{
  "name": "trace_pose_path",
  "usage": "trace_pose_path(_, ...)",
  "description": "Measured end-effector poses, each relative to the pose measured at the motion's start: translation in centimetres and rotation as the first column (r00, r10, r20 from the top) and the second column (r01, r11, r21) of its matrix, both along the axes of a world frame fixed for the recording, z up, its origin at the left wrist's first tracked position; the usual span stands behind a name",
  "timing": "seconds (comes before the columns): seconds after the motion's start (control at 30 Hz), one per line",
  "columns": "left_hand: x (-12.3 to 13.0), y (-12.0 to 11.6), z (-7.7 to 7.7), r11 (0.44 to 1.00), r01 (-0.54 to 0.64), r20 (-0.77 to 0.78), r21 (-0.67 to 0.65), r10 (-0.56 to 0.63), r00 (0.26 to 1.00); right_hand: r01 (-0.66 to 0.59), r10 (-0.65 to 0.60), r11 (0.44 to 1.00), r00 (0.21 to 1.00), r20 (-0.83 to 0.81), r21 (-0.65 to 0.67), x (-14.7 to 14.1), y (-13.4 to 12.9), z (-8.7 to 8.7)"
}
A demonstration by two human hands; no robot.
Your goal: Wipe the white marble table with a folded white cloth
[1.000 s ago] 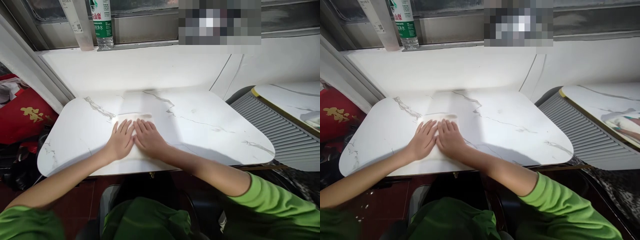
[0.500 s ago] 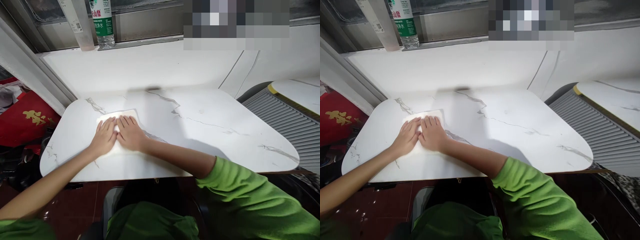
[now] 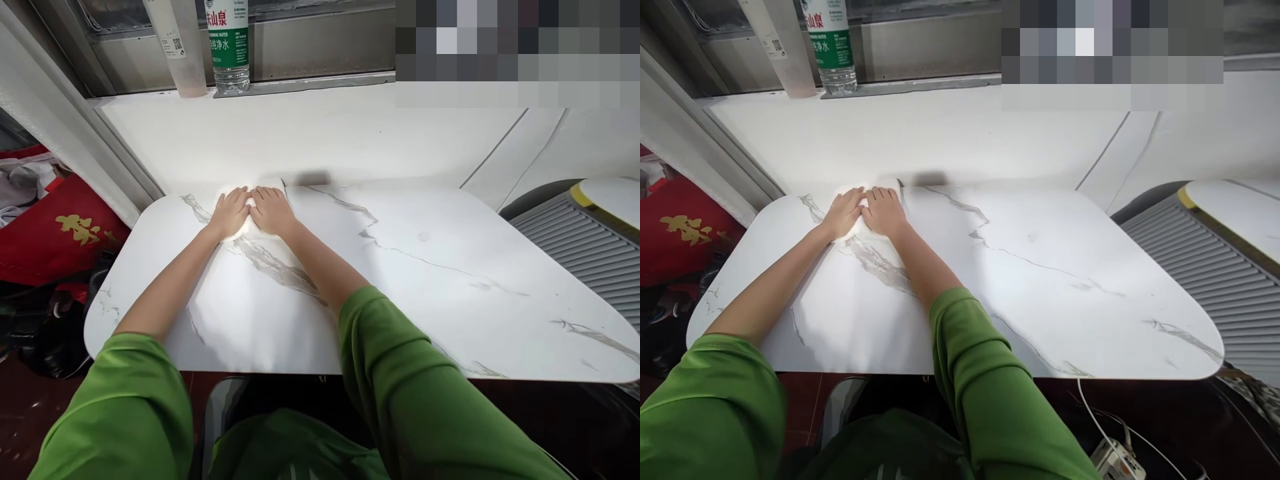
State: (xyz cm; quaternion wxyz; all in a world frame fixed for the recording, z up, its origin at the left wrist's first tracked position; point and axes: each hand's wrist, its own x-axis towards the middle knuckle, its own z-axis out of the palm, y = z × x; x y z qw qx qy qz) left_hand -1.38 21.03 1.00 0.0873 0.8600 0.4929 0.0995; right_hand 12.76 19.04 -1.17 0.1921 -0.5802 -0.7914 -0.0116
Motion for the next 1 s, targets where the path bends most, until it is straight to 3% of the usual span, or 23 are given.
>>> trace_pose_path(0.13,-0.9,-2.2,0.2,1.0,0.012,-0.03,-0.028,-0.012,0.999,-0.004,0.004,1.0,1.0,-0.006,0.007,-0.4,-2.0,-0.1)
trace_pose_path(0.27,-2.9,-5.7,0.1,0.998,0.052,-0.039,-0.016,-0.053,0.998,-0.02,0.02,1.0,1.0,0.02,0.002,-1.8,-5.7,0.0)
trace_pose_path(0.53,-10.6,-16.6,0.1,0.997,0.076,-0.04,0.019,-0.076,0.996,-0.156,0.156,0.988,0.988,0.008,0.013,-8.0,-16.1,0.8)
trace_pose_path(0.67,-14.9,-20.7,0.3,0.998,0.041,-0.019,0.045,-0.04,0.999,-0.236,0.237,0.97,0.972,0.005,-0.05,-11.7,-19.2,1.6)
trace_pose_path(0.83,-19.1,-21.5,0.3,0.997,0.034,0.003,0.063,-0.034,0.999,-0.312,0.313,0.949,0.95,0.014,-0.045,-14.9,-19.7,2.4)
trace_pose_path(1.0,-20.2,-17.4,0.5,1.0,0.023,-0.009,0.016,-0.023,1.0,-0.281,0.281,0.958,0.96,-0.012,-0.048,-16.5,-16.6,2.2)
